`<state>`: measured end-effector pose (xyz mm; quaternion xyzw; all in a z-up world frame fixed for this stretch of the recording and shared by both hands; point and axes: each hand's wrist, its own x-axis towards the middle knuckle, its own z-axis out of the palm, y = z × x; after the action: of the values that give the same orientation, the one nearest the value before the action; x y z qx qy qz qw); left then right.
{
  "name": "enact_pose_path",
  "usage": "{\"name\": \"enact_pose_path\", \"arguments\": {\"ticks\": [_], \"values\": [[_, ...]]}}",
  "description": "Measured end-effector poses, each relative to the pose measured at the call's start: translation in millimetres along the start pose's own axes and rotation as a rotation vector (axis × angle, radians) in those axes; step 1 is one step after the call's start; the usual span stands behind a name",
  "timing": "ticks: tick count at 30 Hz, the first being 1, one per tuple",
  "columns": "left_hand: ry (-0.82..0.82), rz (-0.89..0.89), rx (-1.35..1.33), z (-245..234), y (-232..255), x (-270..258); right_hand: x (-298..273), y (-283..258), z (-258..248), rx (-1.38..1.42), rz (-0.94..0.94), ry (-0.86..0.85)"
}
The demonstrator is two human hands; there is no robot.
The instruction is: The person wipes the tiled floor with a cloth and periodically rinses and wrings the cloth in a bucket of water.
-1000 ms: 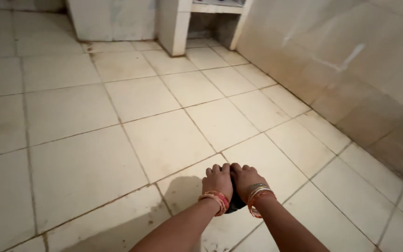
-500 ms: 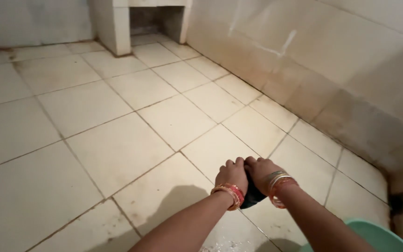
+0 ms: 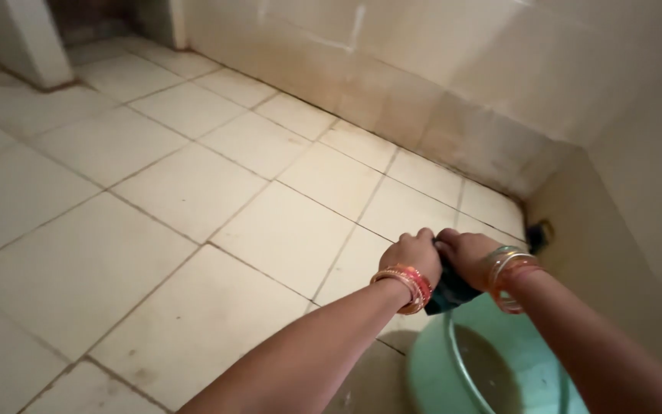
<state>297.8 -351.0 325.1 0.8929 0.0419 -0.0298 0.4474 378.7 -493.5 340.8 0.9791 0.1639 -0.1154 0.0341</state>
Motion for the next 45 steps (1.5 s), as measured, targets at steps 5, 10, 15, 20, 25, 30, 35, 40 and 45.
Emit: {"name": "enact_pose_path", "arguments": {"ticks": [5, 10, 15, 20, 25, 30, 35, 40, 45], "values": [[-0.094, 0.133, 0.049, 28.6, 38.5, -4.7, -29.7, 68.3, 13.1, 0.039, 0.098, 0.064], [-0.225, 0.167, 0.108, 69.9, 57.2, -2.5, -56.8, 117.1, 36.1, 0.082, 0.184, 0.021], [-0.299, 0.21, 0.225, 121.1, 57.1, 13.3, -65.6, 153.9, 84.8, 0.197, 0.156, 0.081], [-0.429, 0.15, 0.324, 163.3, 54.5, 40.5, -56.7, 179.5, 129.0, 0.272, 0.167, 0.015], [-0.578, 0.151, 0.599, 194.1, 56.5, 65.3, -37.9, 198.1, 177.7, 0.333, 0.212, 0.006], [-0.709, 0.247, 0.781, 217.9, 46.5, 78.4, -24.2, 205.1, 210.5, 0.373, 0.29, -0.117], [-0.755, 0.197, 0.843, 261.3, 24.0, 96.1, -26.3, 182.2, 212.4, 0.566, 0.321, -0.297], [-0.706, 0.146, 0.779, 295.6, -4.3, 109.9, -41.0, 156.1, 188.6, 0.712, 0.365, -0.409], [-0.828, 0.217, 0.854, 310.5, -19.5, 107.8, -33.1, 147.9, 192.2, 0.561, 0.368, -0.51]]}}
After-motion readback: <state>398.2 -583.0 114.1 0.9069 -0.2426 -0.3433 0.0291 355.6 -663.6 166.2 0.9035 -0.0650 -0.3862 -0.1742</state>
